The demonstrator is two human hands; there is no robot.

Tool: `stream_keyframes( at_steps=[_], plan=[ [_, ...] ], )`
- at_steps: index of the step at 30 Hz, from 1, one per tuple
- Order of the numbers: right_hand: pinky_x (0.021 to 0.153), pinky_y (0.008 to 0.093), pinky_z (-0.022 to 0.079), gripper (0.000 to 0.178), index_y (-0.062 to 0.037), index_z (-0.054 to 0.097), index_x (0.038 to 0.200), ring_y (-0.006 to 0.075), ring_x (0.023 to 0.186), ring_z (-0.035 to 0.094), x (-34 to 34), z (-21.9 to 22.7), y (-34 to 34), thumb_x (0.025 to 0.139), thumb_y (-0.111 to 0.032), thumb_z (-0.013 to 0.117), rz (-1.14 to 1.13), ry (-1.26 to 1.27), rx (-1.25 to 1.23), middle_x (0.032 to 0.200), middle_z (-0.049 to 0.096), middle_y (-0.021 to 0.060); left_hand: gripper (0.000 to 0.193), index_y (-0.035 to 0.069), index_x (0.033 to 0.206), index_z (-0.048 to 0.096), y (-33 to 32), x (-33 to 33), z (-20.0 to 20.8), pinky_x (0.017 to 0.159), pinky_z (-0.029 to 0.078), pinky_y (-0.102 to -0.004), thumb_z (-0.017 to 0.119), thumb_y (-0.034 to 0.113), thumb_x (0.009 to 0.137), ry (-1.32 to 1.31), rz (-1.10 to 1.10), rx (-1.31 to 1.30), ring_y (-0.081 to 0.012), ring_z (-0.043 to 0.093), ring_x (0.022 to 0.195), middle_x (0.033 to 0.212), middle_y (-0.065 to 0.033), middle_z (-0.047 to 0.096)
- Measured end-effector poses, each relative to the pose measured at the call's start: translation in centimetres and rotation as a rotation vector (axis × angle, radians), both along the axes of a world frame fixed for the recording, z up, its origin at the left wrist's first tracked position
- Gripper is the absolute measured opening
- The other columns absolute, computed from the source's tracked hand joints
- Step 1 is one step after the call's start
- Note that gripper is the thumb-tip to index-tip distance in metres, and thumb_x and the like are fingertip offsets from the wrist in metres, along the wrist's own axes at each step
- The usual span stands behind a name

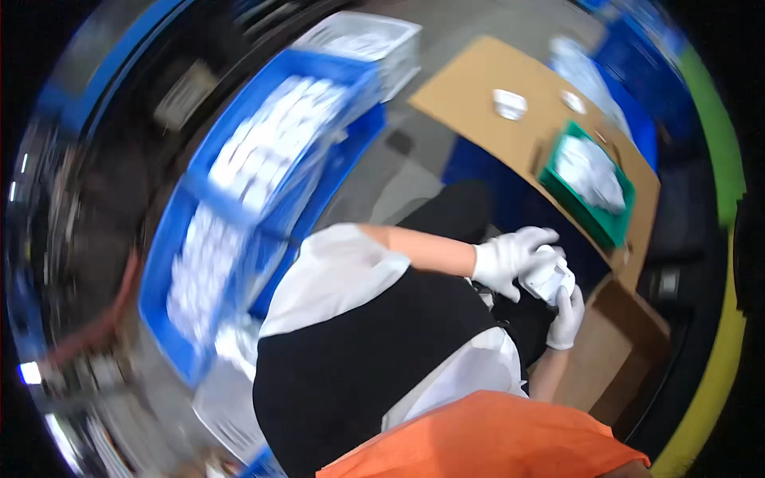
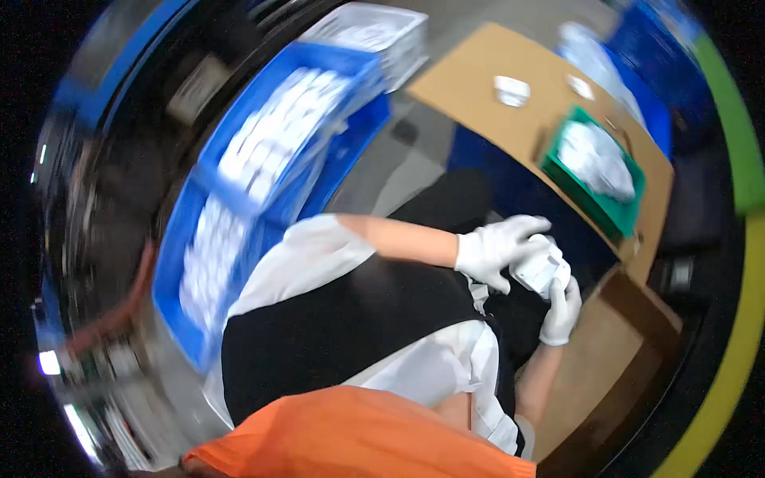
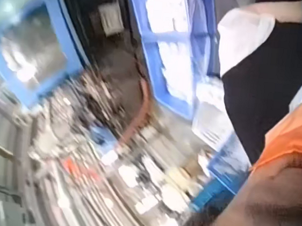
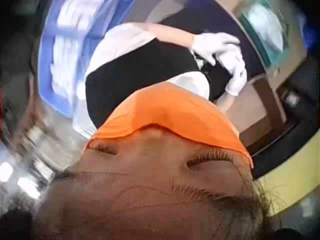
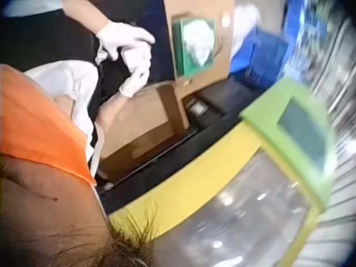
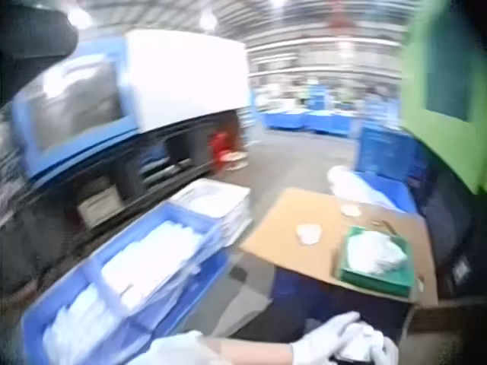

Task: Assembling and inspecting white plastic electronic components using pliers and placing them into shipping boxes.

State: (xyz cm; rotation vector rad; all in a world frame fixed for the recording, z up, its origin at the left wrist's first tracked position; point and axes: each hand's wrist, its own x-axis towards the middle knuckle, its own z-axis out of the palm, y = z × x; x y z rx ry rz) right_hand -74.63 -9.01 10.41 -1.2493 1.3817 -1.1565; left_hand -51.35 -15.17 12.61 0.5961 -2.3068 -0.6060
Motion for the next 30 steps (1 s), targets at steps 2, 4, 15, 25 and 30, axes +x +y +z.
stream_keyframes(
  at_steps=[2, 4, 15, 25, 30],
  plan=[
    [0.062, 0.0213, 0.038, 0.023, 0.0011, 0.058, 0.103, 0.0059, 0.071, 0.048, 3.7, 0.6, -1.9, 0.090, -0.017, 0.053, 0.144, -0.034, 0.130, 0.085, 0.057, -0.0005, 0.092, 0.007, 0.131, 0.037, 1.9, 2.2, 0.4, 0.096, 0.040, -0.0452, 0.080, 0.021, 0.050, -0.157, 0.088, -0.135, -0.0425, 0.032, 0.125, 0.134, -0.0245, 0.032],
    [0.061, 0.0202, 0.037, 0.019, 0.0004, 0.058, 0.096, 0.0047, 0.069, 0.046, 7.3, 1.1, -3.1, 0.089, -0.017, 0.055, 0.373, 0.100, 0.084, 0.081, 0.055, -0.0021, 0.072, 0.005, 0.117, 0.046, 4.3, 4.3, 0.1, 0.091, 0.044, -0.0417, 0.077, 0.020, 0.054, -0.131, 0.332, 0.040, -0.0387, 0.043, 0.114, 0.126, -0.0199, 0.040],
    [0.064, 0.0202, 0.037, 0.026, 0.0002, 0.060, 0.104, 0.0052, 0.069, 0.047, 19.1, 0.5, -6.0, 0.090, -0.020, 0.054, 0.858, 0.126, 0.202, 0.082, 0.057, -0.0011, 0.054, 0.002, 0.105, 0.047, 9.1, 14.0, -3.9, 0.084, 0.043, -0.0394, 0.073, 0.020, 0.061, 0.093, 0.865, 0.143, -0.0340, 0.048, 0.099, 0.102, -0.0164, 0.047],
    [0.062, 0.0200, 0.042, 0.020, 0.0005, 0.061, 0.103, 0.0067, 0.069, 0.051, 25.7, -3.6, -9.4, 0.089, -0.011, 0.054, 0.756, 0.305, 0.037, 0.087, 0.059, 0.0019, 0.015, 0.007, 0.055, 0.048, 14.9, 38.9, -6.0, 0.049, 0.042, -0.0323, 0.061, 0.005, 0.062, -0.287, 1.356, 0.034, -0.0202, 0.052, 0.052, 0.056, -0.0045, 0.051],
    [0.077, 0.0262, 0.047, 0.020, 0.0010, 0.062, 0.103, 0.0138, 0.085, 0.057, 21.8, -6.6, -13.9, 0.088, -0.011, 0.054, 0.411, 0.501, -0.130, 0.094, 0.063, 0.0061, 0.046, 0.006, 0.095, 0.060, 31.5, 59.1, -13.7, 0.084, 0.044, -0.0405, 0.073, 0.031, 0.058, -0.179, 2.197, 0.200, -0.0318, 0.055, 0.094, 0.103, -0.0168, 0.059]
  ],
)
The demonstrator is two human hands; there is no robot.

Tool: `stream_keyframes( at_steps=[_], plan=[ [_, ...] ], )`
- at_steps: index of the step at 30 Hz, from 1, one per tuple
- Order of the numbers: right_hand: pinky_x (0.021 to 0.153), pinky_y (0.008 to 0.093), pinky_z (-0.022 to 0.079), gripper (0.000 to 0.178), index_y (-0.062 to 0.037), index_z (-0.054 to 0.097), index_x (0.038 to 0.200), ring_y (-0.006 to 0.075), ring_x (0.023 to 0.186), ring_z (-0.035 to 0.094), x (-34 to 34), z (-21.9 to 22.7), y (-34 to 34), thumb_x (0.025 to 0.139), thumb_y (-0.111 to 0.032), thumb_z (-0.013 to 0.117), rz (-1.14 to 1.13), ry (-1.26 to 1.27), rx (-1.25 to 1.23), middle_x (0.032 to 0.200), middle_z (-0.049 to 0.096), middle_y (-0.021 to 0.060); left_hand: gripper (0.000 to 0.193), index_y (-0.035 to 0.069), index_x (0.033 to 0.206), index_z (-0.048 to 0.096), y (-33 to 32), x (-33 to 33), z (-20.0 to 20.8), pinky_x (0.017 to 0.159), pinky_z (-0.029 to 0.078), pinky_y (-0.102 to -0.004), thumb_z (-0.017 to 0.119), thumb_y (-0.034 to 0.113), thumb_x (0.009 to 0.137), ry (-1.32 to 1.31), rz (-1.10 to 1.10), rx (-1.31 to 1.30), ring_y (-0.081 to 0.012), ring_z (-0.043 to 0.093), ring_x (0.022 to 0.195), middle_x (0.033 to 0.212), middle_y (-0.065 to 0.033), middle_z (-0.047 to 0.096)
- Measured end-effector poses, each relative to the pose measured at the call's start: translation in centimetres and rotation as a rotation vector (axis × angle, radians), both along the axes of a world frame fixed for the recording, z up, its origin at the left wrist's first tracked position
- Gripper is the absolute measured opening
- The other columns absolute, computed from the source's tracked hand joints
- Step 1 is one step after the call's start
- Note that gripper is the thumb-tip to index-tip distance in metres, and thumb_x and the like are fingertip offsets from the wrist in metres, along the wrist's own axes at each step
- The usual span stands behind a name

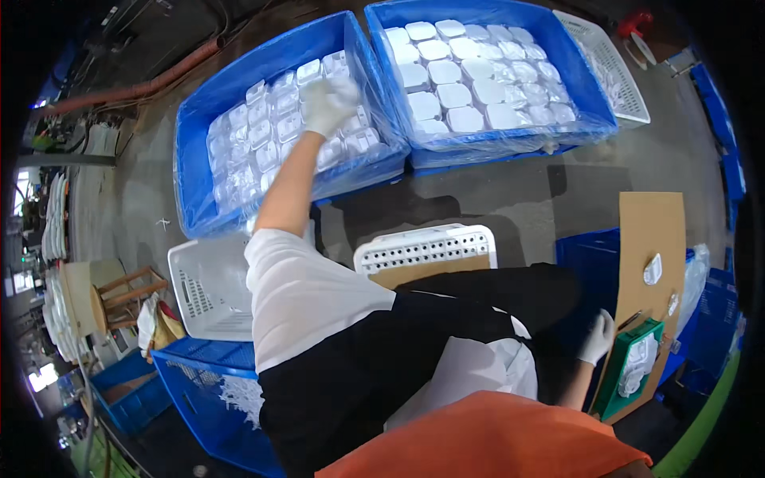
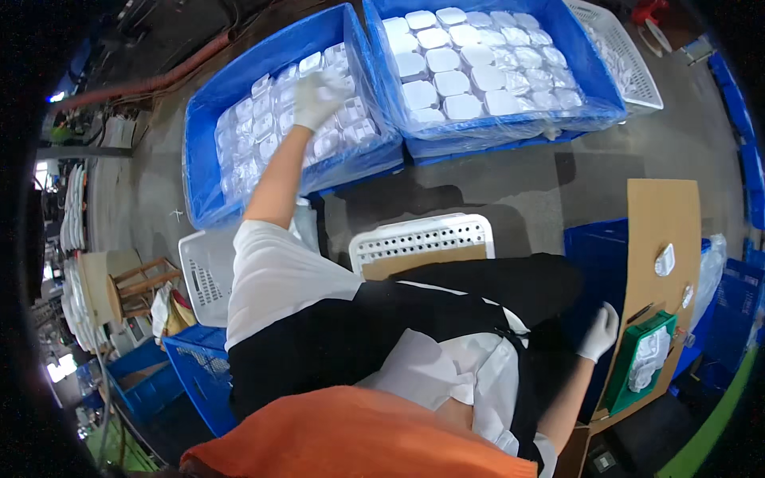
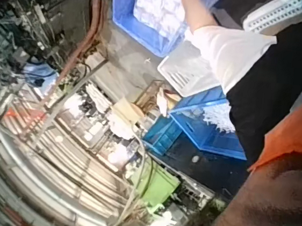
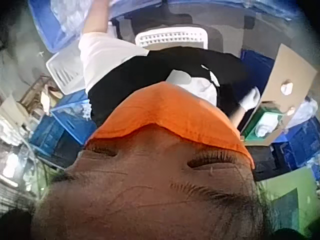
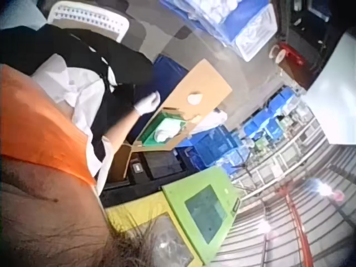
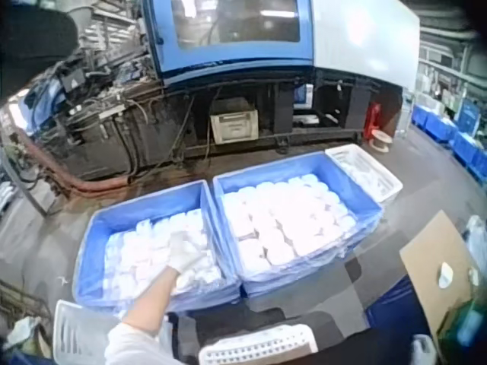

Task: Assembling and inspecting white plastic electronic components using pliers and placing them into shipping boxes.

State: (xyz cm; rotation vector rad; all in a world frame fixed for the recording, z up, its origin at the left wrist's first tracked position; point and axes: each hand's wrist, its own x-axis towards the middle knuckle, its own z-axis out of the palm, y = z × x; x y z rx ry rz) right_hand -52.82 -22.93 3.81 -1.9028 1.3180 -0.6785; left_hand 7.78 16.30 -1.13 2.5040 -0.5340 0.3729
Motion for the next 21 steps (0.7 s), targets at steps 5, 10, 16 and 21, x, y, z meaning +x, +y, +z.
stream_keyframes(
  at_steps=[5, 10, 16, 21],
  plan=[
    [0.084, 0.0286, 0.045, 0.022, 0.0008, 0.064, 0.102, 0.0177, 0.092, 0.059, -9.4, -2.5, -3.6, 0.089, -0.013, 0.053, -0.256, 0.309, -0.152, 0.099, 0.065, 0.0087, 0.075, 0.005, 0.117, 0.052, 11.4, 11.1, -6.4, 0.101, 0.035, -0.0393, 0.077, 0.041, 0.056, 0.082, 0.219, 0.485, -0.0333, 0.041, 0.119, 0.123, -0.0141, 0.049],
    [0.085, 0.0336, 0.046, 0.025, -0.0060, 0.065, 0.103, 0.0251, 0.096, 0.062, -15.1, -0.2, -2.7, 0.089, -0.022, 0.052, -0.350, 0.793, -0.182, 0.101, 0.066, 0.0113, 0.078, 0.012, 0.124, 0.048, 11.4, 14.2, -7.0, 0.102, 0.032, -0.0461, 0.075, 0.043, 0.058, 0.266, 0.298, 0.711, -0.0313, 0.037, 0.125, 0.129, -0.0124, 0.045],
    [0.083, 0.0335, 0.047, 0.022, -0.0079, 0.064, 0.103, 0.0264, 0.095, 0.062, -18.3, 1.8, -0.3, 0.089, -0.020, 0.052, -0.290, 0.940, -0.172, 0.101, 0.066, 0.0107, 0.075, 0.018, 0.128, 0.045, 7.4, 15.8, -8.8, 0.101, 0.032, -0.0477, 0.072, 0.041, 0.062, 0.306, 0.318, 0.849, -0.0302, 0.038, 0.126, 0.134, -0.0058, 0.042],
    [0.081, 0.0327, 0.047, 0.021, -0.0081, 0.064, 0.100, 0.0249, 0.092, 0.062, -15.5, 3.0, 2.3, 0.088, -0.020, 0.053, -0.283, 1.046, -0.156, 0.097, 0.066, 0.0103, 0.063, 0.014, 0.133, 0.037, 9.0, 17.7, -15.1, 0.101, 0.035, -0.0439, 0.062, 0.027, 0.076, 0.426, 0.355, 0.725, -0.0332, 0.036, 0.127, 0.136, -0.0074, 0.040]
  ],
)
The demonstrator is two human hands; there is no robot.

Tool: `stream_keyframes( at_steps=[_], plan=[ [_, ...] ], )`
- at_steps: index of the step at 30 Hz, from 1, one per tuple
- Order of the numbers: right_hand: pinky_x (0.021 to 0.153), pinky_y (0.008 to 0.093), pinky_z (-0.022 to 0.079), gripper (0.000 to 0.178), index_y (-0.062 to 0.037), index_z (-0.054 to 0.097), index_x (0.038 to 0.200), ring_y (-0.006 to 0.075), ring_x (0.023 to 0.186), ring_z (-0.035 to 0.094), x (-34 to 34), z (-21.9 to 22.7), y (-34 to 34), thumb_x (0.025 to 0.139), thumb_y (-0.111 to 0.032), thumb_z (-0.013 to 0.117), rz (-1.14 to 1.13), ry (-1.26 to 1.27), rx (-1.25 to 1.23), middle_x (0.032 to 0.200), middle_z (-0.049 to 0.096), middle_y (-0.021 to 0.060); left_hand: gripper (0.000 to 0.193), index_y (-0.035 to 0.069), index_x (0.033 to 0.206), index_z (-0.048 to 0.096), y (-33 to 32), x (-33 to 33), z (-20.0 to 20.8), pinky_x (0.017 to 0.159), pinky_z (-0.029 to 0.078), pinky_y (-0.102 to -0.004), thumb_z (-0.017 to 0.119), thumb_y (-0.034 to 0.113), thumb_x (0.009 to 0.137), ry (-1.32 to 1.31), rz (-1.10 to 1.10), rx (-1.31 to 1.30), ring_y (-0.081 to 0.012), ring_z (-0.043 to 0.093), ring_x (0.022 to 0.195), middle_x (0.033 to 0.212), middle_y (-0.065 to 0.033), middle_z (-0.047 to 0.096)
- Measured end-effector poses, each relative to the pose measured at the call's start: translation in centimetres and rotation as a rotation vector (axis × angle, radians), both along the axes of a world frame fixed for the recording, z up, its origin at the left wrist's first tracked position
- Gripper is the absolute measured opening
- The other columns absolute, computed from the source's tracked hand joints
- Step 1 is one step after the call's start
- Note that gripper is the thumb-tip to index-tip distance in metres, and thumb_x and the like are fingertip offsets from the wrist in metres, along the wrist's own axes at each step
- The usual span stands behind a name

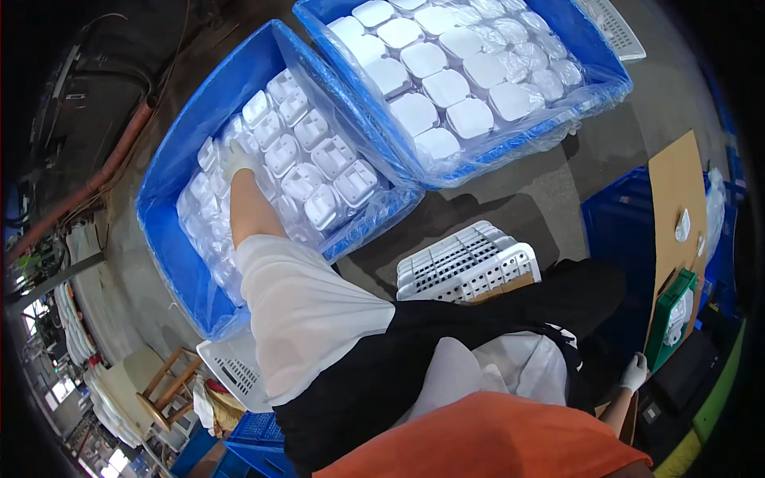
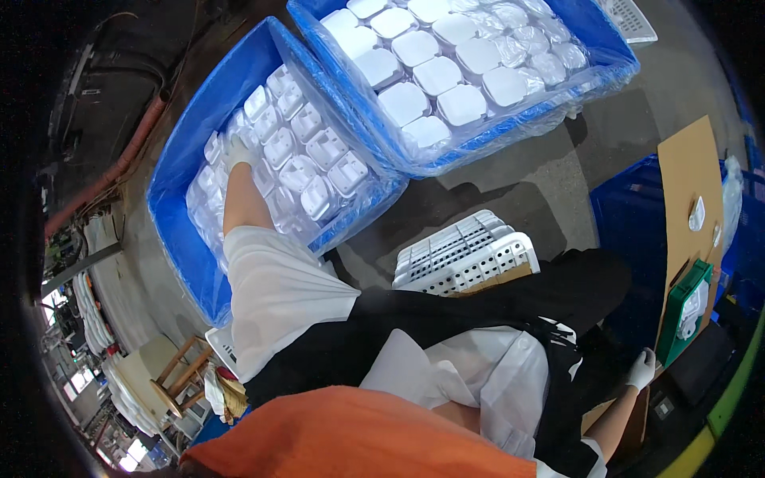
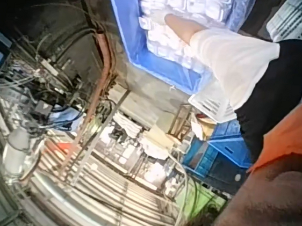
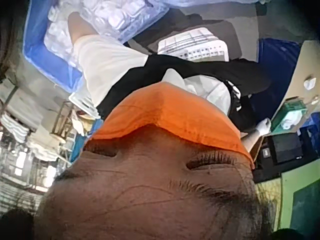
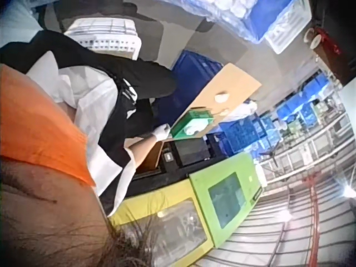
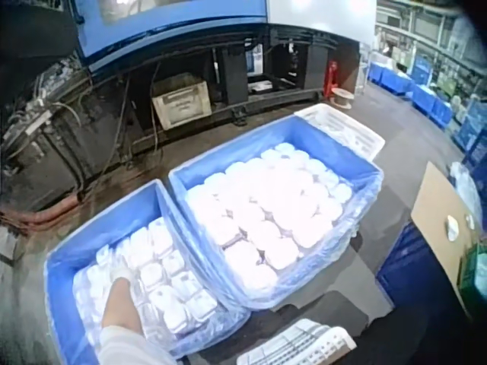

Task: Assembling and inspecting white plastic electronic components using pliers and placing them into shipping boxes.

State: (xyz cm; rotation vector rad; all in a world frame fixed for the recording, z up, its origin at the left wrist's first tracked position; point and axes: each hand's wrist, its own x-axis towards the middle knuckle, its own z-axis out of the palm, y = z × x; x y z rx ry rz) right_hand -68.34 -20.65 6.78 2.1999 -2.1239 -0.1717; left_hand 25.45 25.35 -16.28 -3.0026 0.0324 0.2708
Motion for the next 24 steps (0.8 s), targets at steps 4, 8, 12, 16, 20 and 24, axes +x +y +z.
stream_keyframes(
  at_steps=[4, 8, 12, 16, 20, 24],
  plan=[
    [0.081, 0.0322, 0.046, 0.020, -0.0061, 0.064, 0.100, 0.0237, 0.091, 0.062, -0.4, -4.6, 0.6, 0.087, -0.017, 0.053, 0.034, -0.122, 0.107, 0.096, 0.066, 0.0102, 0.063, 0.006, 0.134, 0.035, 8.3, 5.2, -1.9, 0.103, 0.033, -0.0438, 0.060, 0.024, 0.079, -0.155, -0.145, 0.057, -0.0366, 0.039, 0.124, 0.134, -0.0198, 0.041],
    [0.082, 0.0320, 0.046, 0.020, -0.0050, 0.063, 0.100, 0.0237, 0.092, 0.062, -1.9, -0.8, 2.9, 0.086, -0.016, 0.053, -0.068, -0.069, 0.041, 0.097, 0.066, 0.0105, 0.069, -0.003, 0.135, 0.026, 1.1, -0.1, -3.3, 0.106, 0.030, -0.0434, 0.059, 0.023, 0.080, -0.100, -0.054, -0.347, -0.0390, 0.032, 0.128, 0.138, -0.0247, 0.032],
    [0.082, 0.0320, 0.046, 0.020, -0.0045, 0.063, 0.100, 0.0240, 0.093, 0.062, -3.0, -1.9, 3.2, 0.087, -0.015, 0.053, -0.027, -0.104, 0.032, 0.098, 0.066, 0.0112, 0.062, -0.007, 0.130, 0.033, 0.7, -3.5, -0.3, 0.105, 0.030, -0.0432, 0.058, 0.020, 0.080, -0.365, 0.065, -0.592, -0.0399, 0.034, 0.126, 0.130, -0.0271, 0.041],
    [0.085, 0.0315, 0.046, 0.021, -0.0031, 0.062, 0.101, 0.0268, 0.096, 0.061, -2.3, -2.9, 4.2, 0.089, -0.017, 0.054, 0.024, -0.159, -0.047, 0.102, 0.065, 0.0124, 0.047, -0.005, 0.117, 0.051, 0.0, -5.9, -0.3, 0.103, 0.031, -0.0427, 0.060, 0.019, 0.077, -0.299, 0.121, -0.688, -0.0409, 0.043, 0.119, 0.115, -0.0238, 0.056],
    [0.084, 0.0332, 0.046, 0.020, -0.0038, 0.062, 0.100, 0.0290, 0.098, 0.061, 0.8, -3.0, 5.2, 0.088, -0.016, 0.053, -0.011, -0.257, -0.056, 0.102, 0.064, 0.0151, 0.049, -0.009, 0.116, 0.051, -1.4, -9.6, -0.7, 0.091, 0.042, -0.0358, 0.058, 0.018, 0.076, -0.066, 0.313, -0.963, -0.0328, 0.056, 0.106, 0.115, -0.0248, 0.057],
    [0.083, 0.0354, 0.048, 0.018, -0.0067, 0.064, 0.098, 0.0315, 0.094, 0.061, 2.0, -4.0, 5.4, 0.087, -0.017, 0.054, -0.037, -0.338, -0.165, 0.099, 0.064, 0.0150, 0.051, -0.010, 0.119, 0.049, -4.0, -14.1, 2.9, 0.092, 0.042, -0.0346, 0.058, 0.017, 0.077, -0.270, 0.011, -0.966, -0.0319, 0.055, 0.104, 0.115, -0.0240, 0.056]
  ],
)
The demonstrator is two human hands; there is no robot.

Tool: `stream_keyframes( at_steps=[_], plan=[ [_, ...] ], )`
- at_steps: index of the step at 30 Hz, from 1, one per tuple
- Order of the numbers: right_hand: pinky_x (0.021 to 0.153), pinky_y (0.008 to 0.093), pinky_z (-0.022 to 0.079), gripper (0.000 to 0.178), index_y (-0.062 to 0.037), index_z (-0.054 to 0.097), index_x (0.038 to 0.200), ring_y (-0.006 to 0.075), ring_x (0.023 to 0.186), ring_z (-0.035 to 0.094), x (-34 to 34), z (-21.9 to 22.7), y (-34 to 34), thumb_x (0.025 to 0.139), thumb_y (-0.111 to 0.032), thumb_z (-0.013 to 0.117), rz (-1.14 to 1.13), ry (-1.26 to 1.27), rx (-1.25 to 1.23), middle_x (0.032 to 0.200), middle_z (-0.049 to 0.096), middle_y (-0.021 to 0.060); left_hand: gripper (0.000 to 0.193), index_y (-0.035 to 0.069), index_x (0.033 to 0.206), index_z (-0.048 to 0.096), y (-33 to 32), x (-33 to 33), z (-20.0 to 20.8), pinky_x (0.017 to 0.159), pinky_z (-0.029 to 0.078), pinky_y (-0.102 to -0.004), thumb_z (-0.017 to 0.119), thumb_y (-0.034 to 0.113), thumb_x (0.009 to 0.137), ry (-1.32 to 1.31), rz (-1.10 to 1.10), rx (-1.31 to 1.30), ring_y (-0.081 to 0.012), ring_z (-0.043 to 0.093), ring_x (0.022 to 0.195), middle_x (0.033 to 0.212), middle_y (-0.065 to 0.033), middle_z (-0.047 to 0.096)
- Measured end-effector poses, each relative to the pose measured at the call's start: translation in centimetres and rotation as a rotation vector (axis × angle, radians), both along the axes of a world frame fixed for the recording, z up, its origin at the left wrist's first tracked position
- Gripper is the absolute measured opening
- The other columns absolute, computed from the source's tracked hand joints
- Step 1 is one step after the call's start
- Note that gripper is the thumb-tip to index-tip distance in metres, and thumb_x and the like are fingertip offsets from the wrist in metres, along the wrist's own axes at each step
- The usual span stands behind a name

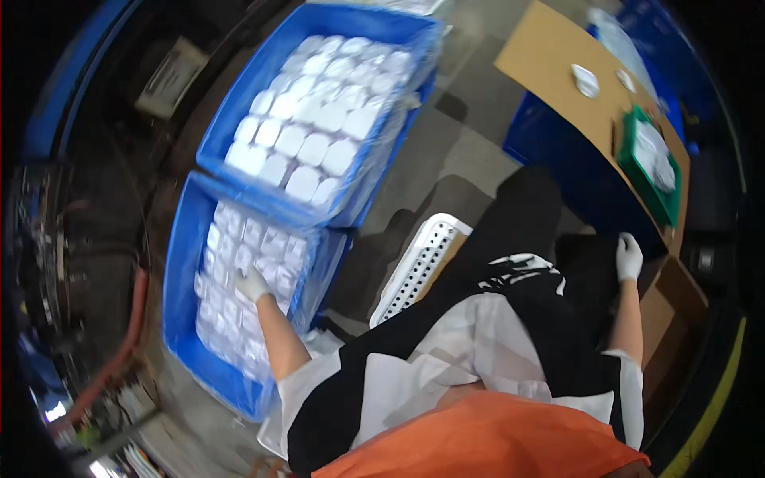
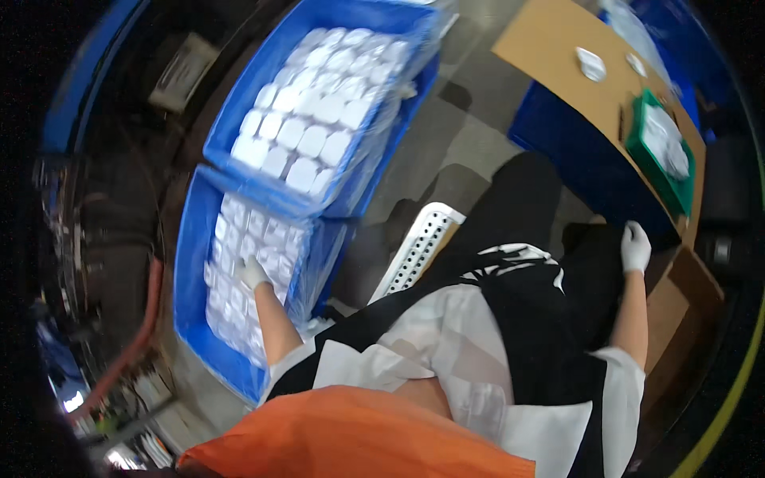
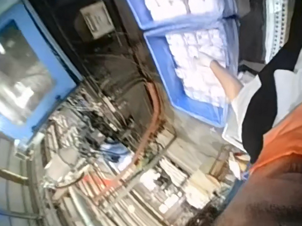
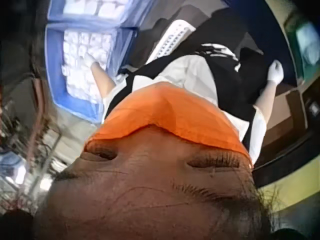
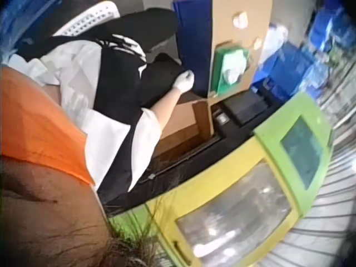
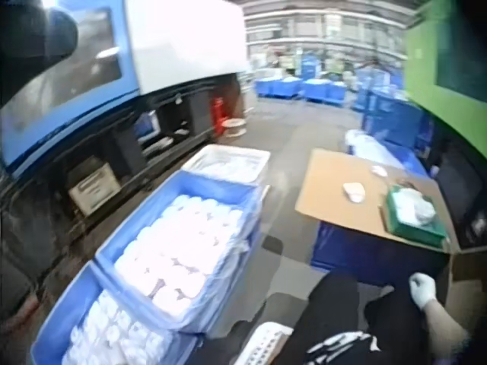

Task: Assembling and inspecting white plastic electronic components using pliers and placing them into shipping boxes.

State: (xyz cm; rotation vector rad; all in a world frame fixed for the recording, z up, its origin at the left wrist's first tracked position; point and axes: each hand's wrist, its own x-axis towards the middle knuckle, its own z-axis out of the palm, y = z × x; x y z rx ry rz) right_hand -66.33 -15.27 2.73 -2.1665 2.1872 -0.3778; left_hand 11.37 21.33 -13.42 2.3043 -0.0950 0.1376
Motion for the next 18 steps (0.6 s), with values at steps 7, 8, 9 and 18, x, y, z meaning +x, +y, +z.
stream_keyframes(
  at_steps=[7, 8, 9, 18],
  plan=[
    [0.076, 0.0415, 0.047, 0.015, -0.0102, 0.062, 0.091, 0.0345, 0.088, 0.057, -1.5, -2.2, 1.7, 0.085, -0.019, 0.052, -0.046, -0.076, -0.163, 0.091, 0.060, 0.0143, 0.042, -0.004, 0.117, 0.052, -10.3, -11.4, 8.6, 0.085, 0.044, -0.0356, 0.061, 0.012, 0.079, -0.178, -0.455, 0.062, -0.0304, 0.053, 0.102, 0.115, -0.0198, 0.055],
    [0.076, 0.0415, 0.047, 0.015, -0.0102, 0.062, 0.091, 0.0344, 0.088, 0.057, -1.2, -2.2, 1.9, 0.084, -0.019, 0.052, -0.073, -0.093, -0.166, 0.091, 0.060, 0.0143, 0.042, -0.004, 0.117, 0.052, -11.3, -12.8, 9.1, 0.085, 0.044, -0.0356, 0.061, 0.012, 0.079, -0.199, -0.476, 0.051, -0.0304, 0.053, 0.102, 0.115, -0.0198, 0.055],
    [0.076, 0.0414, 0.047, 0.014, -0.0101, 0.062, 0.091, 0.0343, 0.088, 0.057, -0.9, -1.7, 2.3, 0.084, -0.019, 0.053, -0.103, -0.111, -0.181, 0.092, 0.060, 0.0142, 0.039, -0.004, 0.114, 0.053, -12.6, -14.3, 9.9, 0.085, 0.043, -0.0355, 0.062, 0.011, 0.079, -0.243, -0.564, -0.004, -0.0306, 0.053, 0.103, 0.114, -0.0190, 0.054],
    [0.077, 0.0415, 0.047, 0.015, -0.0093, 0.064, 0.090, 0.0325, 0.089, 0.058, -0.5, -0.3, 3.9, 0.082, -0.018, 0.055, -0.216, -0.310, -0.224, 0.091, 0.061, 0.0133, 0.029, 0.000, 0.102, 0.057, -18.2, -23.7, 13.5, 0.092, 0.040, -0.0403, 0.063, 0.005, 0.074, -0.404, -1.191, -0.020, -0.0354, 0.052, 0.103, 0.105, -0.0187, 0.056]
  ],
)
